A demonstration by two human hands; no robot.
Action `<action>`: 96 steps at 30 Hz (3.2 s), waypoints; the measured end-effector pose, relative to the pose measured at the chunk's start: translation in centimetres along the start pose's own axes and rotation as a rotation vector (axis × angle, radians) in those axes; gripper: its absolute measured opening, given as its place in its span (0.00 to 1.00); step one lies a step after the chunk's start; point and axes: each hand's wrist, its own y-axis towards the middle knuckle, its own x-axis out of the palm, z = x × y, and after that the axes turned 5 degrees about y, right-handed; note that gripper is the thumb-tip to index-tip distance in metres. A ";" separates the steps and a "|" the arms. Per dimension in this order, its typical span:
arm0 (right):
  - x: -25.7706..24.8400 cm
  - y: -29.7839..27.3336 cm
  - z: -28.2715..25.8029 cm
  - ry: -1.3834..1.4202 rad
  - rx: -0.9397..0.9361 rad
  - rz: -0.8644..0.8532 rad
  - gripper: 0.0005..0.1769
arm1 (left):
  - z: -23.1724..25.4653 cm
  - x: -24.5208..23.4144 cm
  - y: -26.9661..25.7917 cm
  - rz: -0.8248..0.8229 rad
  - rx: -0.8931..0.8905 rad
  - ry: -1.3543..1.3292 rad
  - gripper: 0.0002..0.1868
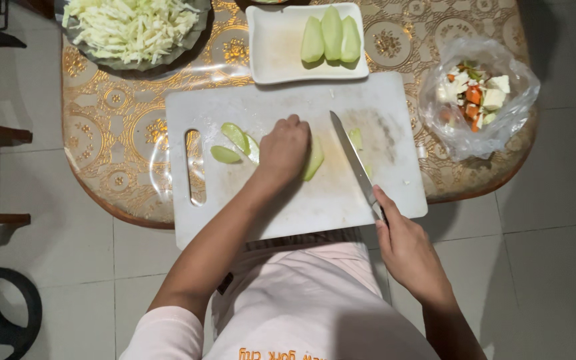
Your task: The person slices a green vegetable into thin strips using a knife on a cutting board, then gathers the pieces and places them into a plastic bag.
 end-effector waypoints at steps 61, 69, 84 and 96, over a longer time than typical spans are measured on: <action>1.6 0.9 -1.1 0.043 -0.196 -0.060 0.33 | 3.2 -1.0 -3.4 0.000 -0.159 -0.348 0.24; 3.1 4.3 -2.1 -0.123 -0.111 -0.154 0.33 | 2.9 -1.4 -3.3 -0.147 -0.151 -0.325 0.26; 1.5 1.2 -1.6 -0.006 -0.033 -0.115 0.32 | 2.9 -1.8 -3.2 -0.125 -0.177 -0.371 0.23; 0.2 -0.1 -1.1 -0.002 0.071 -0.234 0.36 | 2.5 -1.8 -3.4 -0.130 -0.149 -0.346 0.23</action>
